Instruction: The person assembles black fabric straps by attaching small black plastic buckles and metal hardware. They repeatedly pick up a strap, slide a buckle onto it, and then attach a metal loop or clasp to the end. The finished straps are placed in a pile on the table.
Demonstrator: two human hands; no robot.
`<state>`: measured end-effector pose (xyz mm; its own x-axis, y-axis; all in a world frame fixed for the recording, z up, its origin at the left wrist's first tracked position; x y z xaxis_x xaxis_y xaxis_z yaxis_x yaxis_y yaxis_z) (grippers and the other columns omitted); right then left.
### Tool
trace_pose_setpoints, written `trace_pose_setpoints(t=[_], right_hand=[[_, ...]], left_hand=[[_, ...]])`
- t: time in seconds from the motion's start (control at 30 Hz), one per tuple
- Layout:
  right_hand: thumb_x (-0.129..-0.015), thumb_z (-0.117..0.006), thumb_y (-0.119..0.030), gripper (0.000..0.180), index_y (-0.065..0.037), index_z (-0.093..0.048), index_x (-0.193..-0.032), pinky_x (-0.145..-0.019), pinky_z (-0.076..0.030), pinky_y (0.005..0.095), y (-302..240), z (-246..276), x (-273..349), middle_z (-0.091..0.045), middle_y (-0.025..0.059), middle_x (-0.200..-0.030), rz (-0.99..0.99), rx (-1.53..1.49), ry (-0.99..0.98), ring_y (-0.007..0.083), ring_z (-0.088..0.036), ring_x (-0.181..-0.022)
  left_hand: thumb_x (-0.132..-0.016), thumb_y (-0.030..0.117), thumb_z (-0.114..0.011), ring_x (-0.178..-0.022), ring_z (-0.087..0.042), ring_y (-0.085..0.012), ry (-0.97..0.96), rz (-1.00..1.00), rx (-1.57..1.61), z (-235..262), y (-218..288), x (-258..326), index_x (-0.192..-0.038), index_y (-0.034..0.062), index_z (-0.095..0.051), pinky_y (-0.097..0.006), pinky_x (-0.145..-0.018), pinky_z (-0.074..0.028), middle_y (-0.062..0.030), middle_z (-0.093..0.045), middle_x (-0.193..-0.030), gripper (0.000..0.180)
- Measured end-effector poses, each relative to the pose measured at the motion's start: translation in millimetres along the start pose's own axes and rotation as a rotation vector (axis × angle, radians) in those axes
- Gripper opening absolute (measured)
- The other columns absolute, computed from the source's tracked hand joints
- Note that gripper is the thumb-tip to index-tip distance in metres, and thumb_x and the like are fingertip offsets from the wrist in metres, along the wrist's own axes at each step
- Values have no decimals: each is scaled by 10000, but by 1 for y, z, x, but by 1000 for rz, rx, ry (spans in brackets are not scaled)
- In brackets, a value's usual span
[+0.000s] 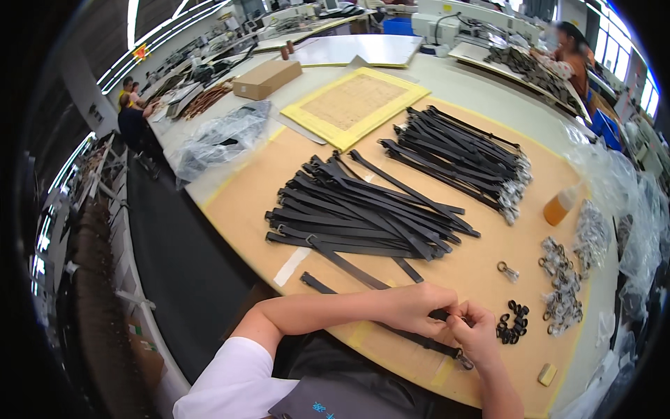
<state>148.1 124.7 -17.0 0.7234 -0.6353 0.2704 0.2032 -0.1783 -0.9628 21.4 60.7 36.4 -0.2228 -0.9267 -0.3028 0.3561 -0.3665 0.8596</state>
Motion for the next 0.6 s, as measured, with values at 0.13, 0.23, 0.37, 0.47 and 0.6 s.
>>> trace_pose_setpoints(t=[0.13, 0.23, 0.37, 0.47, 0.6], right_hand=[[-888, -688, -97, 108, -34, -616, -838, -483, -388, 215, 5, -1, 2, -579, -9, -679, -58, -141, -73, 56, -487, -516], [-905, -691, -101, 121, -28, -619, -840, -484, -412, 220, 2, -4, 2, -595, 0, -690, -62, -218, -136, 60, -508, -527], [-937, -687, -127, 138, -17, -637, -870, -514, -441, 231, -5, -9, 2, -605, 3, -701, -57, -172, -187, 69, -539, -575], [-964, -668, -157, 156, -3, -656, -940, -555, -437, 231, -1, -9, 6, -597, -12, -722, -61, -21, -260, 55, -527, -621], [-996, -625, -197, 212, 10, -660, -1029, -612, -416, 220, 7, -9, 5, -609, -32, -804, -23, 128, -364, 35, -506, -698]], left_hand=[[-844, 188, -755, -827, -686, -306, 11, -64, -7, -2, 3, 1, -1001, -2, -623, -376, -704, -529, -164, -695, -916, 280], [-850, 206, -757, -783, -671, -309, 43, -92, -28, -2, 4, 3, -980, 3, -618, -384, -677, -519, -154, -679, -868, 279], [-850, 180, -739, -693, -643, -303, 45, -96, -55, -1, 10, 5, -971, 15, -607, -393, -617, -502, -138, -643, -802, 244], [-845, 138, -710, -650, -629, -292, 20, -101, -55, -3, 16, 6, -974, 23, -600, -387, -584, -493, -130, -629, -783, 204], [-834, 90, -674, -644, -630, -277, -12, -71, -96, -9, 9, 7, -983, 30, -603, -371, -583, -494, -127, -646, -810, 175]])
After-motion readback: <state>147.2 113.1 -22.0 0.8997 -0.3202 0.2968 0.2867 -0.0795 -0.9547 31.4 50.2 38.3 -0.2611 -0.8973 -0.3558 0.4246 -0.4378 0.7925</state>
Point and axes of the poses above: each hand's wrist, its own x-axis away from the middle knuckle, its own z-axis out of the back of the hand, y = z × x, the point moved 8 cm from there along -x, towards the middle knuckle
